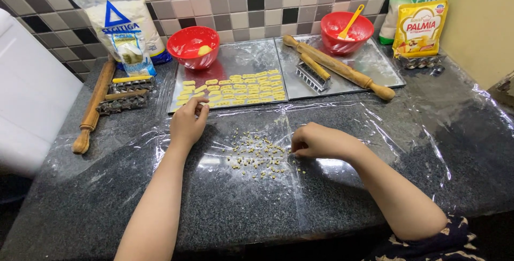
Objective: Decorating small dough pieces with seeds and arranging them on a tray
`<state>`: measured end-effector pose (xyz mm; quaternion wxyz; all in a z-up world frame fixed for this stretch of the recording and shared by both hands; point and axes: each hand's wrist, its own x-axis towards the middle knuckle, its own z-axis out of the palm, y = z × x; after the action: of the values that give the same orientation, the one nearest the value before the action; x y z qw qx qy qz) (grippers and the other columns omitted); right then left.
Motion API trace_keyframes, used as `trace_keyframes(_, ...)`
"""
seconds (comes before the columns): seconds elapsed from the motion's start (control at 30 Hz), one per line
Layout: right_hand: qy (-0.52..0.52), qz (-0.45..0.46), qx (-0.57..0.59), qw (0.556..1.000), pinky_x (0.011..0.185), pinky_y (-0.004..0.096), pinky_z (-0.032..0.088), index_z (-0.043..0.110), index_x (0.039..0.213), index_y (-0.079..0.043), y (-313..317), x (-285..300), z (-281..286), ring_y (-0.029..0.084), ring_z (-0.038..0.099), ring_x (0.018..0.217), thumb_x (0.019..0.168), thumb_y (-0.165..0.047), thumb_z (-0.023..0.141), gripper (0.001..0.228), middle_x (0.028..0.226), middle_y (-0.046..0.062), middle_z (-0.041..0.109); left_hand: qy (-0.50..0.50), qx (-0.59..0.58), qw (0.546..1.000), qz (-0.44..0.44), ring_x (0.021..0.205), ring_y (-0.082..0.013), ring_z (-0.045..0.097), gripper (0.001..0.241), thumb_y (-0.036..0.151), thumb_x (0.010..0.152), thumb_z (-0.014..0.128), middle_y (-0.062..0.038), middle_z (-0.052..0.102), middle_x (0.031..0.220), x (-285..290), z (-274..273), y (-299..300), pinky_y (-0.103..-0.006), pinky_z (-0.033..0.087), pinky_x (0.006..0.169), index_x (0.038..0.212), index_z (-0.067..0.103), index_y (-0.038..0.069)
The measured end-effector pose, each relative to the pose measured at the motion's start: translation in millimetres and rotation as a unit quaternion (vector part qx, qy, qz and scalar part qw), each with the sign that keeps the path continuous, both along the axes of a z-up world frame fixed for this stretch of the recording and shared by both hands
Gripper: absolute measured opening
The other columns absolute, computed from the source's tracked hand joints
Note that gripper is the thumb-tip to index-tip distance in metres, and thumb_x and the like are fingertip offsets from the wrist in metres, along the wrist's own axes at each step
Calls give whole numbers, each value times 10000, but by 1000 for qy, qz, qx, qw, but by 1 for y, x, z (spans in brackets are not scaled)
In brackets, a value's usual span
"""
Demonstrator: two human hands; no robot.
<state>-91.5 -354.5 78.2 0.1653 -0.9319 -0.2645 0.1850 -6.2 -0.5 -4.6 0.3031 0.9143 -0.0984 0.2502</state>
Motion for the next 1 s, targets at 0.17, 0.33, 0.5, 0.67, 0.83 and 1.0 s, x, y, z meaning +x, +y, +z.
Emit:
trace_keyframes(0.17,-43,25,0,999,768,367,613,779,949,-64,2,8,-15,286,757,865,872,-106,701,117,889,109,762,5,7,1000,-9,814,-213,696,109,248,977,644,26,731,811,1,1,-2,-394,546,808,1079,680,259)
trace_keyframes(0.33,-30,13,11,999,755,381,614,787,927,-64,-1,12,-18,292,756,856,858,-139,720,122,883,112,763,-1,7,1000,-20,792,-198,693,101,248,983,645,23,733,807,0,0,-1,-378,545,786,1076,683,243)
trace_keyframes(0.5,-3,8,21,1000,752,339,615,790,932,-57,4,8,-11,254,752,851,829,-175,774,158,876,98,746,-1,9,1000,-23,788,-199,692,97,237,992,643,16,735,808,0,1,-2,-374,542,784,1079,684,228)
trace_keyframes(0.67,2,24,50,998,754,363,619,791,921,-45,10,8,-17,283,752,856,811,-146,787,149,876,111,744,3,6,1000,-30,783,-208,689,97,223,1000,636,3,736,804,-4,4,-2,-374,542,783,1083,687,217)
trace_keyframes(0.83,-14,46,53,997,763,446,610,776,906,-46,8,11,-27,354,747,874,824,-133,746,123,907,139,744,7,12,1000,-27,802,-212,691,103,225,1004,637,-3,736,817,-6,6,-2,-383,542,792,1096,679,213)
trace_keyframes(1.0,-22,43,57,997,762,430,606,772,893,-45,6,11,-23,344,752,867,816,-95,731,100,895,135,752,14,5,1000,-21,792,-185,691,93,227,1007,645,14,734,813,-1,2,-1,-354,543,769,1089,688,222)
